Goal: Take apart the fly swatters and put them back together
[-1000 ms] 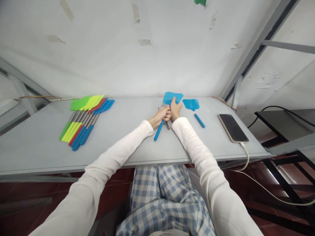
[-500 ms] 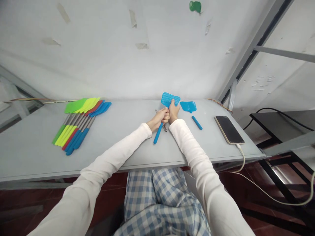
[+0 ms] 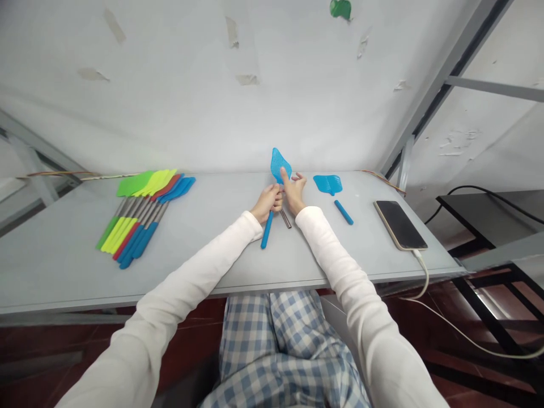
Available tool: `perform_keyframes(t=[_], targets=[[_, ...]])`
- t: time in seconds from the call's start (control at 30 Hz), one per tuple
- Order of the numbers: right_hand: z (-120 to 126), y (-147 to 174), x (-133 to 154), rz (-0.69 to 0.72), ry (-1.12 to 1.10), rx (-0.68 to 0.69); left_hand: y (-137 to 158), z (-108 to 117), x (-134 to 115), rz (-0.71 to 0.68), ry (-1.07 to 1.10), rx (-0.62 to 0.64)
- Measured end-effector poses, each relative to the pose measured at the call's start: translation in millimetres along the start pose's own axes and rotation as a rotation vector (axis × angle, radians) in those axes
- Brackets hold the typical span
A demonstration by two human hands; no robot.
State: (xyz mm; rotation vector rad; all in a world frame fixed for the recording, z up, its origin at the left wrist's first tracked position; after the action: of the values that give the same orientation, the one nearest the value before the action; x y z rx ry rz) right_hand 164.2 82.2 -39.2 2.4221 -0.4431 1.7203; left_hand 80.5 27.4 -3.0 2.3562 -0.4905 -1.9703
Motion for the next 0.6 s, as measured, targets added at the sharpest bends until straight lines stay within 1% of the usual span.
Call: perform_keyframes(t=[0.07,0.13,0.2,0.3,0.37,0.43,0.5,0.53,0.6], targets=[[1,4,2,0.061,0.093,0.001,-2,0,5,0.004,-0.044,-0.031],[1,7,2,0.1,0.152,0.077,-3,-1,8,0.002,-0.058,-0.034],[2,9,2,0.111,0.181,0.118,-4,-2,9,0.008,-0.066,-0.039],[2,12,3,0.163,0.156,0.159,-4,-3,8,0.02,-0.092,-0.055],[0,14,5,0.22,0.107,0.195,-3,-4,6,0.008,-0.109,-0.059],[-2,16,6,0.242,0.065,0.204,-2,-5,5,-0.01,-0.111,-0.047],[-4,18,7,0.213,0.047,0.174,-2,-6,5,-0.016,-0.087,-0.039],[-5,19,6,0.177,0.033,0.143,-2,-7,5,-0.009,-0.067,-0.042],[-4,17,4,0.058,-0.022,0.061,-2,-9,6,0.023,-0.022,-0.051]])
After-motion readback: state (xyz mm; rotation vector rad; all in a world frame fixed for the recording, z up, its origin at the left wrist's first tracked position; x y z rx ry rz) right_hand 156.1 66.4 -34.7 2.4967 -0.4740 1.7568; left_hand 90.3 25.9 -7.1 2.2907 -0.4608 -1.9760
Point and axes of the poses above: each hand's wrist, its own y-axis away from the middle knuckle, its own z-axis out of the back of the hand, x = y × z, the point moved 1 cm from there along -y, towards the middle knuckle, and after that the axes turned 12 degrees about -y, right-handed, at the moved point
